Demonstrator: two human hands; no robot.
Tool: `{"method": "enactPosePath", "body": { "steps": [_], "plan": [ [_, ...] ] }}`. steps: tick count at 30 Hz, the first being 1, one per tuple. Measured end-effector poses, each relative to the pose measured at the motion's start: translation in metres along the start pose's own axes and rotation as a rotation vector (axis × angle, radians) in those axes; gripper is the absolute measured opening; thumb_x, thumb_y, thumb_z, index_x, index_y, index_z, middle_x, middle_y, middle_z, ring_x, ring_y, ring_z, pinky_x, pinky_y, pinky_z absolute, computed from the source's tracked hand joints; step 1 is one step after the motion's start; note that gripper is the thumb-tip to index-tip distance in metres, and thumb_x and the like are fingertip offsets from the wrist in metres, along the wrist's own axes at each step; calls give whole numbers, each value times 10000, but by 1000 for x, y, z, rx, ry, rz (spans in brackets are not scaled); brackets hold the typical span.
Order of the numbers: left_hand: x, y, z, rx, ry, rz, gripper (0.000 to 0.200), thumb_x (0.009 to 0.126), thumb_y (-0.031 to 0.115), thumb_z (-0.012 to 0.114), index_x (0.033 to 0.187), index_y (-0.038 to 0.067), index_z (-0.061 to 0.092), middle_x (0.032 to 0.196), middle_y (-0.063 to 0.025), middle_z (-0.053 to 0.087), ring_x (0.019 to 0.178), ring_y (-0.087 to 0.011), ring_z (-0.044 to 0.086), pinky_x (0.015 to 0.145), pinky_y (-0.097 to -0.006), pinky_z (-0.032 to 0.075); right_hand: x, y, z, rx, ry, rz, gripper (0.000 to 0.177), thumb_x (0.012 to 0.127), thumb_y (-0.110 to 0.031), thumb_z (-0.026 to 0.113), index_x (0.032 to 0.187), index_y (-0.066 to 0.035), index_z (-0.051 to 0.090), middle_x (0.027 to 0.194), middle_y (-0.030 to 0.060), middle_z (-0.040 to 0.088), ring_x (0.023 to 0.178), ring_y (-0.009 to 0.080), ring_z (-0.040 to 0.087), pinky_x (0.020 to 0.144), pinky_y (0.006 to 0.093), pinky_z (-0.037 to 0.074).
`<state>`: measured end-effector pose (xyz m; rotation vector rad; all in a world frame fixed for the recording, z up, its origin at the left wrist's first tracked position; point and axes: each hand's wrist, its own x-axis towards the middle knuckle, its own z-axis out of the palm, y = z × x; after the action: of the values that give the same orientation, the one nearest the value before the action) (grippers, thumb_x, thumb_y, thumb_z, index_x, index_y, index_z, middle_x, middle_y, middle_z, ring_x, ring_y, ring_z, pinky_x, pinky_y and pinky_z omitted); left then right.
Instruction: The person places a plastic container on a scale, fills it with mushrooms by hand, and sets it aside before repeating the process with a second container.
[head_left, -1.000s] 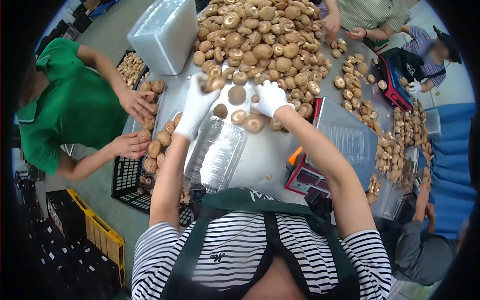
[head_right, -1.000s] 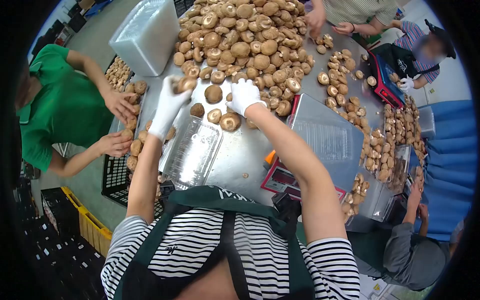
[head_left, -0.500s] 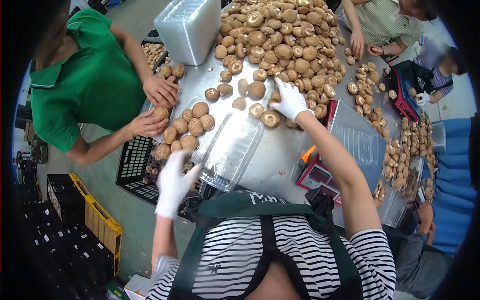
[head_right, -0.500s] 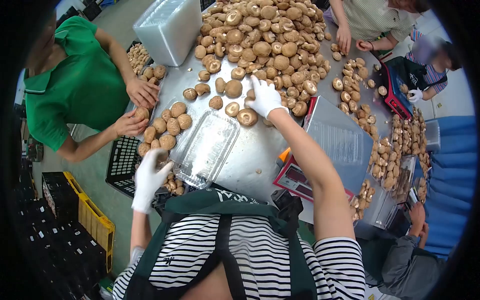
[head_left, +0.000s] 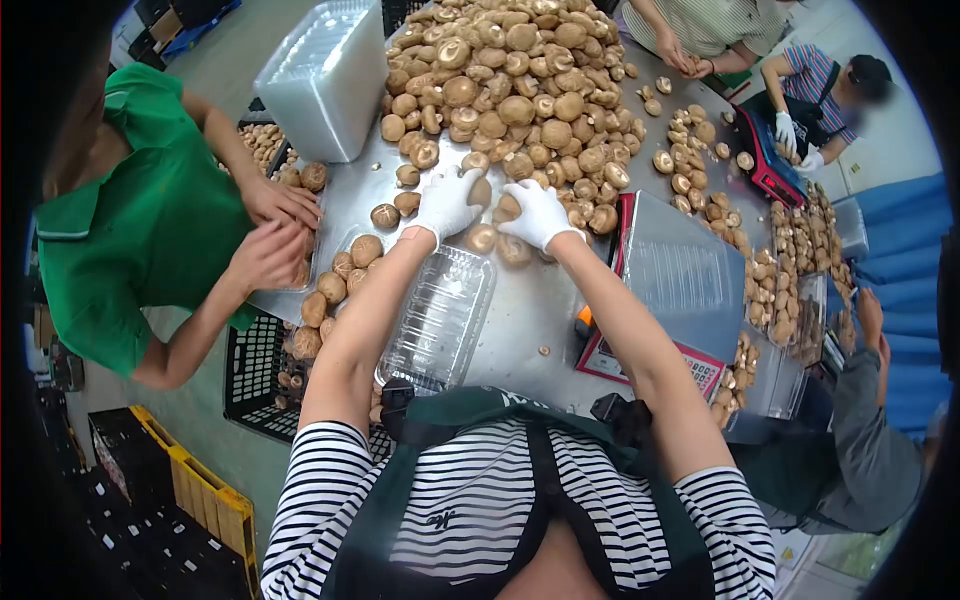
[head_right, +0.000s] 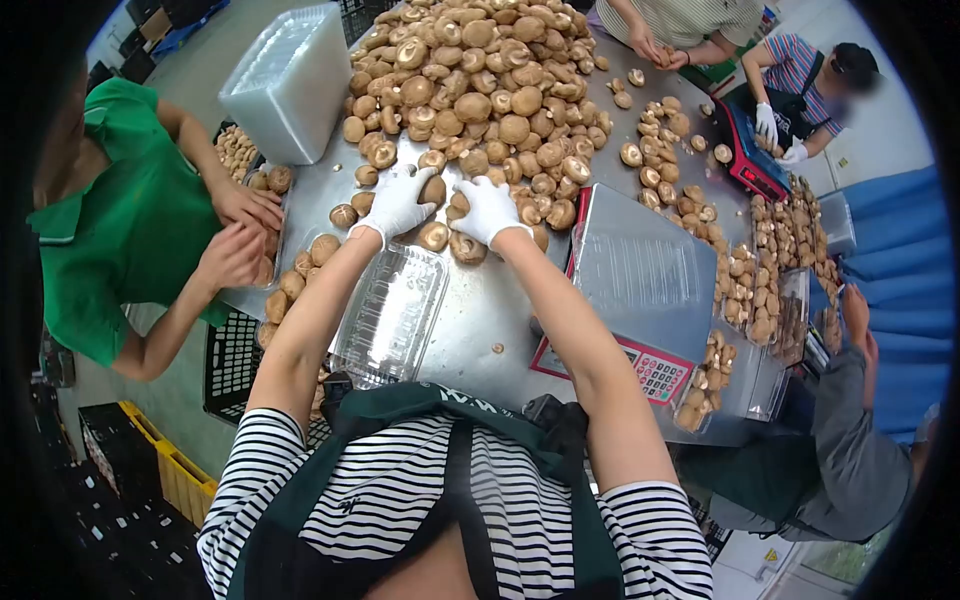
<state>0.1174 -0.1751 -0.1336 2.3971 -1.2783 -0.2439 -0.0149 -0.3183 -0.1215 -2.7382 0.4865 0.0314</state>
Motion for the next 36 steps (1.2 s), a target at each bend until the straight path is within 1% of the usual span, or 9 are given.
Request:
{"method": "enactPosePath", "body": {
  "steps": [3,8,15,20,25,29,30,32,36],
  "plan": [
    [7,-1,3,29,21,-6,603,715,322,756,1248,142,539,1158,-205,564,1067,-401,556,898,-467,475,9,-5,-5,35,22,-2,621,683,-421,753,1227,-161,604,1212,143,579,1092,405,519,977,442,423],
    [-3,4,-2,-15,-15,0,575,704,330,755,1206,139,548,1162,-194,565,1064,-385,563,895,-460,476,-10,-22,1,-65,66,-21,572,706,-338,737,1234,-204,562,1179,140,580,1083,390,540,897,480,495],
    [1,3,3,-21,1,13,530,718,312,722,1198,173,547,1146,-188,558,1071,-404,535,867,-453,498,5,-10,-8,-4,-98,-92,623,713,-389,710,1278,-195,532,1184,116,638,1004,383,601,888,439,502],
    [-2,5,-1,-66,21,-10,553,711,296,723,1225,148,584,1149,-199,569,1069,-391,551,883,-440,491,10,-18,-2,46,-20,-35,498,706,-348,701,1158,-179,578,1028,156,667,958,397,598,838,464,505],
    [-3,20,-29,-416,121,-80,601,705,264,806,1223,52,586,1164,-187,583,1093,-314,577,945,-388,470,-5,-19,-53,229,167,-59,537,698,-372,707,1173,-163,569,1082,152,660,973,376,603,850,442,500],
    [-6,92,-67,-453,206,101,605,725,184,807,1265,82,556,1187,-156,559,1135,-298,550,984,-380,458,-66,17,-128,485,368,-95,464,720,-182,752,1151,-118,594,1080,141,657,1039,324,608,906,375,476],
    [-5,111,-66,-444,204,202,607,721,187,809,1268,103,560,1210,-148,547,1140,-299,548,992,-378,456,-87,32,-139,377,549,-177,464,720,-210,745,1150,-143,585,989,157,646,921,353,600,824,396,500],
    [-12,160,-67,-525,106,313,636,702,185,807,1278,110,549,1214,-151,536,1129,-319,548,984,-377,454,-133,56,-160,176,625,-15,468,709,-220,756,1142,-144,593,986,115,651,951,316,584,839,390,491],
    [-8,231,-29,-439,-15,573,632,696,234,793,1271,128,554,1223,-166,518,1141,-353,535,955,-398,471,-194,96,-161,-228,566,145,503,677,-223,768,1145,-169,589,1027,73,644,938,299,571,788,409,476]
  ]
}}
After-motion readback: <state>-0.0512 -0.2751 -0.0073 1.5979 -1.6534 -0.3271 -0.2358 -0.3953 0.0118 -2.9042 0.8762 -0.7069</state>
